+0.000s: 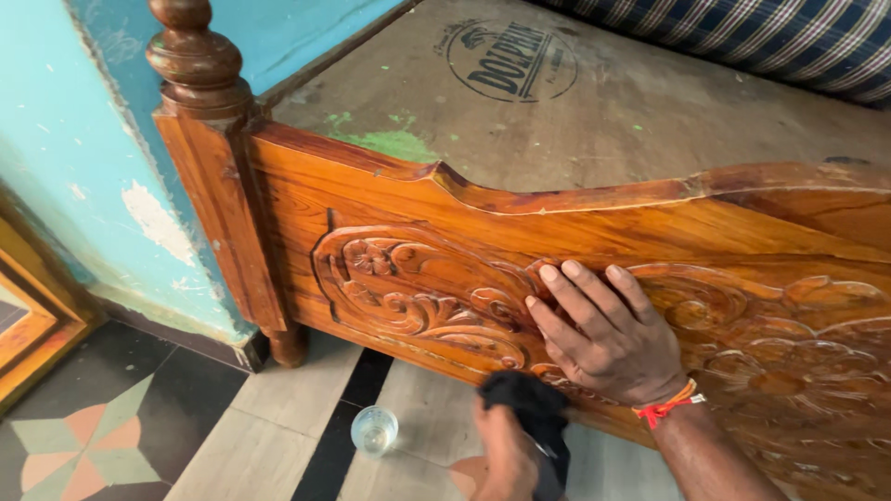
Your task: The person cleans a wooden bed frame by hand with a dark cloth, wiping down the ornate carvings and flat surfaces of the headboard and side rails.
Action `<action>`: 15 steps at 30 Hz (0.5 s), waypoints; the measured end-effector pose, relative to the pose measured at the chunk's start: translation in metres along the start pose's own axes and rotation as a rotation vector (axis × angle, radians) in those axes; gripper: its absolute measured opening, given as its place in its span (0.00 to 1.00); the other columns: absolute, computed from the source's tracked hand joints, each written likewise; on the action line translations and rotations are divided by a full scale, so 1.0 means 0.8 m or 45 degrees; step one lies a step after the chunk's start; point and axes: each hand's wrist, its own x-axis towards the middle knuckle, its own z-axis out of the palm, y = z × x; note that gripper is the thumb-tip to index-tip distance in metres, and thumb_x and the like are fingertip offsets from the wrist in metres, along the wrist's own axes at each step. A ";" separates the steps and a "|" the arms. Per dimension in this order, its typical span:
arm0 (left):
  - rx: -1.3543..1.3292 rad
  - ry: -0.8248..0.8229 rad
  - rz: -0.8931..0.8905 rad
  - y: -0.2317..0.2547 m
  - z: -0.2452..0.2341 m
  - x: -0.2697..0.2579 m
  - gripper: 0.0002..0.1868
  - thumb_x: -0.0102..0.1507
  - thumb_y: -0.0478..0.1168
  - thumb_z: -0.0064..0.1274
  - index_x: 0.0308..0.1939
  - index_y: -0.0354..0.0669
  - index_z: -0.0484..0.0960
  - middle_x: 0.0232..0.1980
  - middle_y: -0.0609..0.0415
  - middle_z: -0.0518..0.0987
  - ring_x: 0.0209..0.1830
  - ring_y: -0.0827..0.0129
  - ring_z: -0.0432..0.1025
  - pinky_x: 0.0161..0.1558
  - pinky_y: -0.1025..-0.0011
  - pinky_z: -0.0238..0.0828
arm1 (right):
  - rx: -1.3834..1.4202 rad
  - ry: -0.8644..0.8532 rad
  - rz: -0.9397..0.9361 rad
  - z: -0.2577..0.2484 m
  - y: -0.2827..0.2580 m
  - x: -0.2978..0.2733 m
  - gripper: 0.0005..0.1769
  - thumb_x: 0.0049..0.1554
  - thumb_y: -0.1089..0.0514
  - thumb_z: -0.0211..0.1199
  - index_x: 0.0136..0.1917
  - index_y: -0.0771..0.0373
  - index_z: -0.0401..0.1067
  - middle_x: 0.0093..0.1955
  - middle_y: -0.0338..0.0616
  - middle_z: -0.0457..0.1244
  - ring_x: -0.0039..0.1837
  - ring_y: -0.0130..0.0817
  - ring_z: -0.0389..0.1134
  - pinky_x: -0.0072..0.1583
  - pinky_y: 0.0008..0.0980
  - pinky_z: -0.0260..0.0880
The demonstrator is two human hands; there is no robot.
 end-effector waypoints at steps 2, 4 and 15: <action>-0.017 0.246 0.186 0.047 0.016 0.027 0.21 0.56 0.25 0.40 0.52 0.41 0.73 0.39 0.48 0.78 0.33 0.60 0.75 0.32 0.62 0.78 | -0.001 -0.005 0.006 -0.001 -0.001 0.001 0.21 0.59 0.48 0.62 0.65 0.49 0.76 0.76 0.41 0.59 0.78 0.37 0.55 0.79 0.47 0.44; 0.045 0.346 0.179 0.084 0.031 0.035 0.18 0.57 0.27 0.40 0.50 0.44 0.71 0.41 0.48 0.78 0.34 0.57 0.75 0.32 0.59 0.77 | 0.006 -0.001 0.013 -0.003 -0.003 0.002 0.21 0.59 0.48 0.62 0.65 0.48 0.76 0.75 0.40 0.60 0.77 0.36 0.55 0.79 0.47 0.44; -0.374 0.186 -0.100 0.053 -0.017 0.039 0.05 0.64 0.39 0.42 0.38 0.44 0.74 0.31 0.51 0.76 0.29 0.54 0.72 0.29 0.57 0.73 | 0.013 -0.015 0.018 0.002 -0.003 0.002 0.21 0.59 0.46 0.61 0.65 0.48 0.75 0.75 0.40 0.59 0.78 0.36 0.54 0.79 0.47 0.42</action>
